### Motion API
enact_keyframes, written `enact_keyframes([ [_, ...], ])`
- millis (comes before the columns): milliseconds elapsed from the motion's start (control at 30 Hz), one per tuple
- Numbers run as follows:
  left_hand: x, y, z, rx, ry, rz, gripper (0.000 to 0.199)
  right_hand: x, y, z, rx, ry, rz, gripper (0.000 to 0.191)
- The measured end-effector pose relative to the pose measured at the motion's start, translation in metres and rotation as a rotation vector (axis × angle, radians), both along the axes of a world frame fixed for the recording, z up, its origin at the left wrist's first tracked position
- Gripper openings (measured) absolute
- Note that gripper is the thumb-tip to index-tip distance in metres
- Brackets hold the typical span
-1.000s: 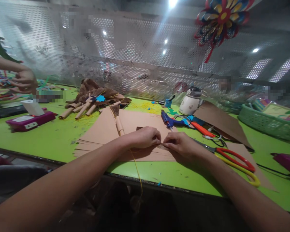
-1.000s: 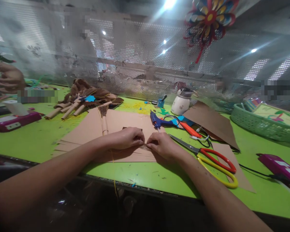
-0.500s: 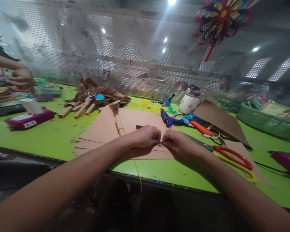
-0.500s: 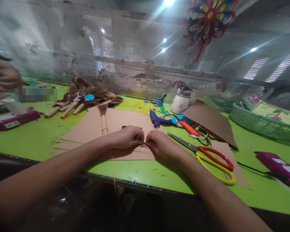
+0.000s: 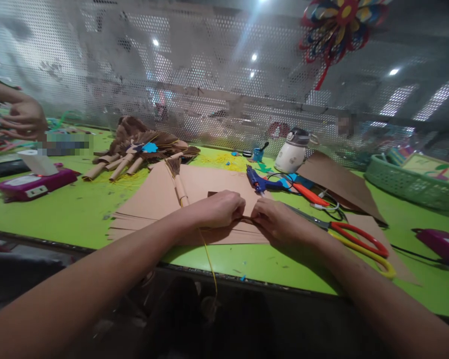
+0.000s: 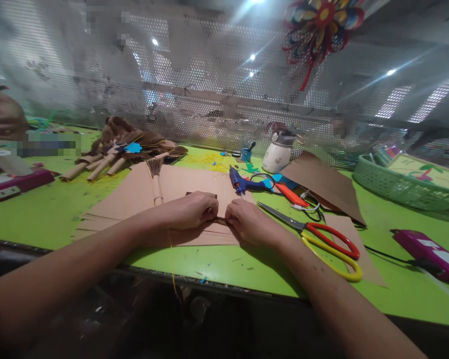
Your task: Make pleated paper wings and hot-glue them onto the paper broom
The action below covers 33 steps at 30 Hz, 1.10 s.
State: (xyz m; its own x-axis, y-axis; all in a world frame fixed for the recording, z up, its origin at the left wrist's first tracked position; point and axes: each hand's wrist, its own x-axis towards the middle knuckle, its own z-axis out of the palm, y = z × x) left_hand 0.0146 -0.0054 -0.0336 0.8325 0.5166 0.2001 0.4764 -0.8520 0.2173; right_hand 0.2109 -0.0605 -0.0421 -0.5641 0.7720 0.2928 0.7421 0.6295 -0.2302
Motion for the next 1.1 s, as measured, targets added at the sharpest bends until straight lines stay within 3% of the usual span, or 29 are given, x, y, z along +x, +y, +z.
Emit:
enact_keyframes([
  [767, -0.006, -0.006, 0.012, 0.029, 0.07, 0.046, 0.015, 0.01, -0.007, 0.003, 0.001, -0.13, -0.024, 0.007],
  [1100, -0.005, -0.018, 0.007, 0.247, 0.064, 0.005, 0.015, 0.008, -0.01, -0.004, 0.135, -0.162, -0.044, 0.012],
])
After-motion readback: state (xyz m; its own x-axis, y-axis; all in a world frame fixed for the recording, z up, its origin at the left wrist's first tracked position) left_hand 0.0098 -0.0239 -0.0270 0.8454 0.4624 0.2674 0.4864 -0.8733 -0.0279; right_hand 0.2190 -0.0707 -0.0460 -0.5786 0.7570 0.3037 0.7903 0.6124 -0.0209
